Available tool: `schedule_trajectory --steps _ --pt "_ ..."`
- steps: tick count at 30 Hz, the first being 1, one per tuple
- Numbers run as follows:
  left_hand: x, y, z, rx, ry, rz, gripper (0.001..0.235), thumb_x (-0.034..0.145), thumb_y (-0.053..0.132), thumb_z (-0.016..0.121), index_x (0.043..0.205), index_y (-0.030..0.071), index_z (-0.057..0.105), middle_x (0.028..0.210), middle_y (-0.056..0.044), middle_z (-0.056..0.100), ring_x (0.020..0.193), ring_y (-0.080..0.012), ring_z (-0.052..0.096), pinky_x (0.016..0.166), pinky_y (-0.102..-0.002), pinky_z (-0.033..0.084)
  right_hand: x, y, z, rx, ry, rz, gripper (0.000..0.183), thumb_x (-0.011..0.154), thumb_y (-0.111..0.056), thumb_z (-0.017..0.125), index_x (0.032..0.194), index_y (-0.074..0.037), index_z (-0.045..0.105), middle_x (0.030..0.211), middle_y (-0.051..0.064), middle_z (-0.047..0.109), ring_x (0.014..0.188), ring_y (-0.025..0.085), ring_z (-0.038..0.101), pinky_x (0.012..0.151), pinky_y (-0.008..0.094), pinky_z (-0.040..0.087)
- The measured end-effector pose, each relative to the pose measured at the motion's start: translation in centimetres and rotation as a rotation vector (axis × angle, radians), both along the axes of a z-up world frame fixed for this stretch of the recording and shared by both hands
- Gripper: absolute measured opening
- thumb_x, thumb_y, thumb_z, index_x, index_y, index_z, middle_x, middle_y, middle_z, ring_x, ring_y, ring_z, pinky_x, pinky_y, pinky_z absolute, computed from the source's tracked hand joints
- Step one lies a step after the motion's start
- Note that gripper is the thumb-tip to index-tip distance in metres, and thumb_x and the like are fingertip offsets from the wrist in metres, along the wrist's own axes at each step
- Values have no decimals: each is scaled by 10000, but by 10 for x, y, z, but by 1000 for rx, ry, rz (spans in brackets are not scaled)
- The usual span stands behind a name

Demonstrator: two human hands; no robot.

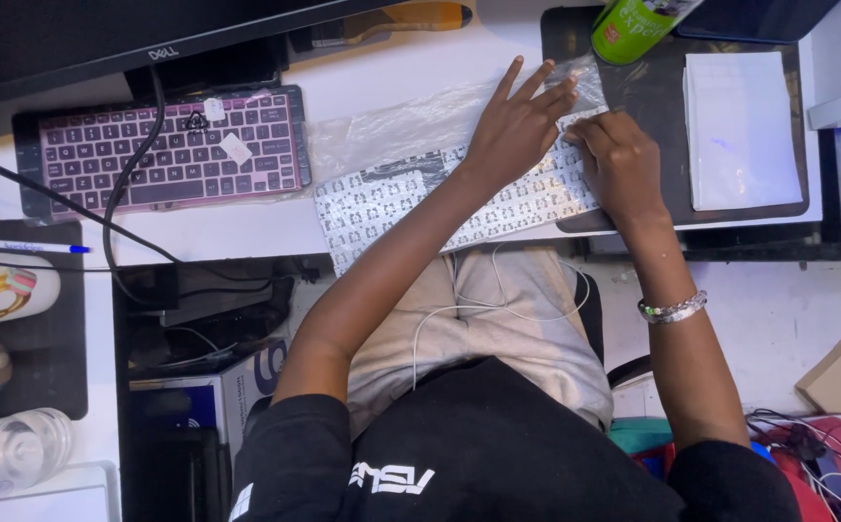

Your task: Cleaning a transparent keyboard cover using a cleaning solution and a piece of paper.

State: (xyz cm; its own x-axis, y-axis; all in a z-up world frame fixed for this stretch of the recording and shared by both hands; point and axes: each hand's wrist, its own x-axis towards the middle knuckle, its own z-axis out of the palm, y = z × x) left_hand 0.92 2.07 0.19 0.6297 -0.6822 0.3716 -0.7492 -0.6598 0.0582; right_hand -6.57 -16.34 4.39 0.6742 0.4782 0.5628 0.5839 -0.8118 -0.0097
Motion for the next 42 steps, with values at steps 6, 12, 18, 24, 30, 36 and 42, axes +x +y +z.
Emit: schedule_trajectory --steps 6,12,18,24,30,36,42 --pt "0 0 2 17 44 0 469 1053 269 579 1511 176 529 1546 0 530 1500 -293 327 1245 -576 86 -12 5 23 12 127 93 85 1033 40 742 1113 68 751 1065 138 698 935 307 611 807 400 539" --pt "0 1 2 -32 33 -6 451 1044 240 603 1489 183 552 1527 8 549 1490 -295 337 1243 -575 115 -17 6 31 172 254 173 123 1062 -6 685 1100 90 751 1036 166 674 986 323 630 815 412 517" --pt "0 4 5 -61 37 -32 450 1029 225 632 1472 172 570 1498 -18 583 1487 -296 340 1238 -579 121 -17 -1 37 509 477 123 222 1140 -83 584 1119 4 787 1095 158 742 1042 271 673 956 414 498" --pt "2 10 21 -218 117 -34 351 961 107 604 1285 159 729 1389 -55 658 1427 -320 431 1219 -568 203 -27 -2 38 535 377 26 241 1153 -70 559 1237 61 742 1214 224 720 1169 359 653 1027 455 501" --pt "1 13 25 -237 93 9 329 1007 153 596 1311 146 722 1423 -66 629 1414 -336 452 1202 -562 259 -38 -9 23 424 398 -35 301 1134 -102 552 1386 10 672 1511 221 556 1408 403 518 1150 495 431" --pt "-32 6 50 23 148 10 443 1088 308 509 1498 143 527 1600 -71 434 1520 -300 296 1257 -546 125 -42 -4 27 370 385 -61 307 1124 -89 554 1373 48 670 1492 223 578 1398 392 530 1127 478 452" --pt "-62 6 34 -61 243 -49 475 1122 372 428 1499 107 540 1548 -98 530 1497 -275 382 1278 -519 152 -44 -8 18 333 413 -159 312 1131 -169 584 1409 -73 685 1469 148 622 1369 340 533 1125 454 461"
